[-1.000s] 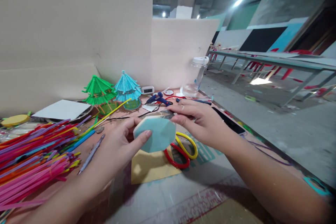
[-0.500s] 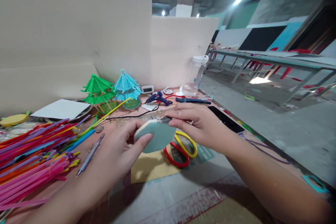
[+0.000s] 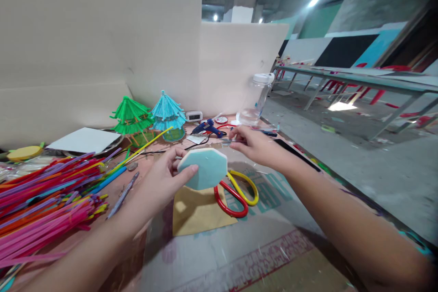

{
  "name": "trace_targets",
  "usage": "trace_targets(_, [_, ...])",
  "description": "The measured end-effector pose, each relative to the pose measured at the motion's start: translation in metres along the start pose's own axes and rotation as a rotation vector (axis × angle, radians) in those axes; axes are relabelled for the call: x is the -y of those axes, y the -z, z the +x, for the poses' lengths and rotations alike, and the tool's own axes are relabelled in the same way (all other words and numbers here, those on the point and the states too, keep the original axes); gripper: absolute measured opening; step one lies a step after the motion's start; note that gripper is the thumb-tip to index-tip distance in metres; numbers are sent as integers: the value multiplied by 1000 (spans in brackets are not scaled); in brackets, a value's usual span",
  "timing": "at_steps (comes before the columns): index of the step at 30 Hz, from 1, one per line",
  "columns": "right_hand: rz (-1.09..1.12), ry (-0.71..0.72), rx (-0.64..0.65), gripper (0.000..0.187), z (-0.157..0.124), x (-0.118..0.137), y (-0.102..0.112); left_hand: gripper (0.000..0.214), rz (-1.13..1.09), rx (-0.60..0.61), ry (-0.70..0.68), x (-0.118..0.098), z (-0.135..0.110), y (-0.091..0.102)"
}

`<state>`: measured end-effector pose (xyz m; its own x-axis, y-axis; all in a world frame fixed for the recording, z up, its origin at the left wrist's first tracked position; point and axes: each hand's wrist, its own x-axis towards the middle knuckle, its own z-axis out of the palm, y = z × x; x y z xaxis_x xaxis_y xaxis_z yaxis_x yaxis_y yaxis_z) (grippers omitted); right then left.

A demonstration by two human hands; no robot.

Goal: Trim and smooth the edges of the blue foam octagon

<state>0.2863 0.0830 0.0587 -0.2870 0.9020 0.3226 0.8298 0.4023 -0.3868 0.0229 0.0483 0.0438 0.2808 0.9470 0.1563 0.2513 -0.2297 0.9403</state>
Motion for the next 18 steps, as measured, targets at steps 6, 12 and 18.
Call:
trace_targets(6, [-4, -62, 53, 29, -7, -31, -35, 41, -295, 23, 204, 37, 2, -14])
trace_targets(12, [1052, -254, 535, 84, -34, 25, -46, 39, -450, 26, 158, 48, -9, -16])
trace_targets(18, [1179, -298, 523, 88, -38, 36, -66, 20, -226, -14, 9, 48, -12, -10])
